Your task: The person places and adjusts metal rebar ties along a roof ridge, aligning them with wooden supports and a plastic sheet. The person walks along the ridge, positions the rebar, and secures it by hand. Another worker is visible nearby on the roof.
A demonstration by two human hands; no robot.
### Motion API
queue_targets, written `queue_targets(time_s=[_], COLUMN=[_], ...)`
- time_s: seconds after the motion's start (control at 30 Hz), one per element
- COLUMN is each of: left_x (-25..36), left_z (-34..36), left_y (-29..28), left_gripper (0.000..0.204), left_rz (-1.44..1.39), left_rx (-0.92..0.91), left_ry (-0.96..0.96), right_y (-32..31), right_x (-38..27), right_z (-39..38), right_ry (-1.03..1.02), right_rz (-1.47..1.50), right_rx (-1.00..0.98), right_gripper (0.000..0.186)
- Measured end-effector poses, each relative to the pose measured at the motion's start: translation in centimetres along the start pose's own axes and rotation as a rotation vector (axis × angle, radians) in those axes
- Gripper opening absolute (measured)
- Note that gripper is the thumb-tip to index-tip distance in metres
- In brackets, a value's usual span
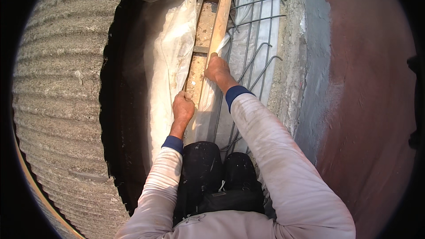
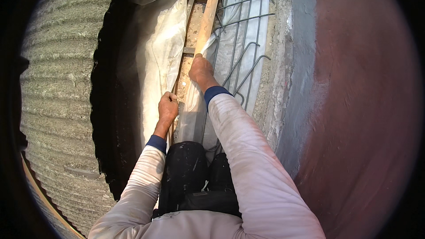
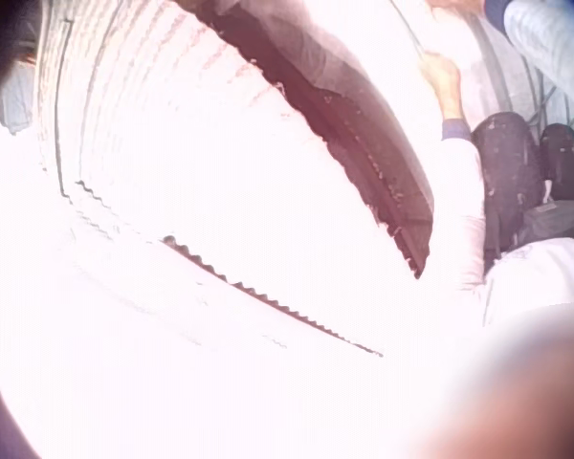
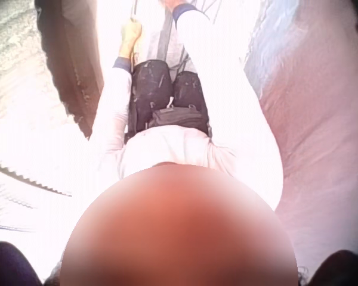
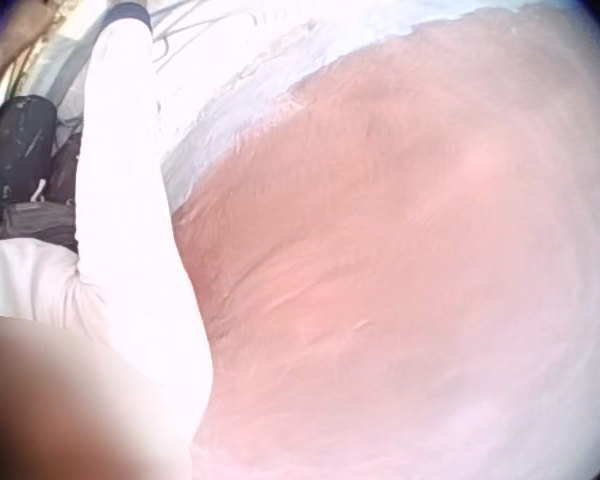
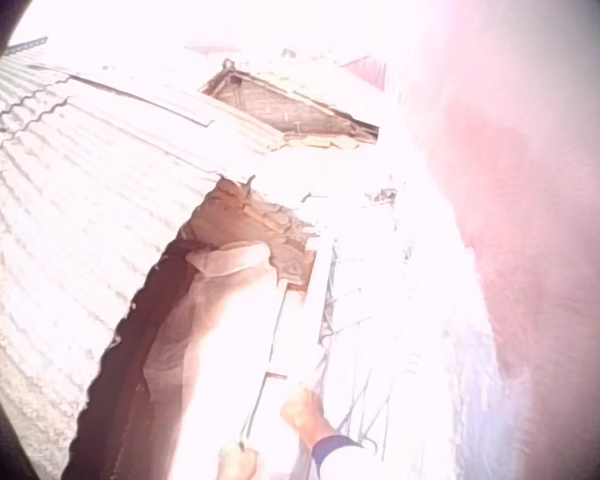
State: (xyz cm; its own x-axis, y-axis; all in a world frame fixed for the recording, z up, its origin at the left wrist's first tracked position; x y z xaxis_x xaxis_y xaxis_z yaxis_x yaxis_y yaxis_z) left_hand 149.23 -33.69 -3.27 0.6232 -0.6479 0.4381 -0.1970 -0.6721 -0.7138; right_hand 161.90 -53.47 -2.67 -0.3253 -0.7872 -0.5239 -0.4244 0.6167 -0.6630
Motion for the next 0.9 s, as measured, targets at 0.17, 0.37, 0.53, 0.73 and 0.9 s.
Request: queue_targets(time_s=[0.17, 0.37, 0.53, 0.73, 0.9], left_x=[21.0, 26.7, 24.1, 22.2, 23.4], left_z=[6.6, 10.8, 12.2, 11.7, 10.4], left_y=[2.0, 7.1, 9.6, 10.4, 10.2], left_gripper=[0.075, 0.119, 0.087, 0.042, 0.054], left_rz=[0.064, 0.387, 0.385, 0.381, 0.654], left_rx=[0.189, -0.053, 0.173, 0.172, 0.357], left_ry=[0.476, 0.42, 0.818, 1.1, 1.182], right_y=[1.7, 1.1, 5.1, 13.1, 12.7], right_x=[1.0, 4.2, 12.5, 10.0, 8.5], right_z=[-0.4, -0.2, -6.8, -12.6, -12.6], right_ry=[-0.066, -0.217, 0.348, 0.506, 0.53], right_rz=[0.217, 0.534, 1.134, 1.033, 0.927], right_rx=[0.12, 0.082, -0.043, -0.094, 0.003], right_gripper=[0.058, 0.043, 0.058, 0.078, 0.065])
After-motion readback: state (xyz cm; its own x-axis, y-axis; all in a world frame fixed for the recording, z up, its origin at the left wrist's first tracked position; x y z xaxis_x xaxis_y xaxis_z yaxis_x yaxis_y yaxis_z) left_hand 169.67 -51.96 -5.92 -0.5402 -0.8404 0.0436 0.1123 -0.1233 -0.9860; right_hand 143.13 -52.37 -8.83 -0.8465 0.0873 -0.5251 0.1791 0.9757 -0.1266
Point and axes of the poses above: each hand's wrist, its own z-axis towards the middle knuckle, its own y-axis out of the palm, x = y × z, the point moved 6 cm from there along z, towards the middle knuckle, and after that the axes turned 7 degrees about -y, right-handed, at the moved point
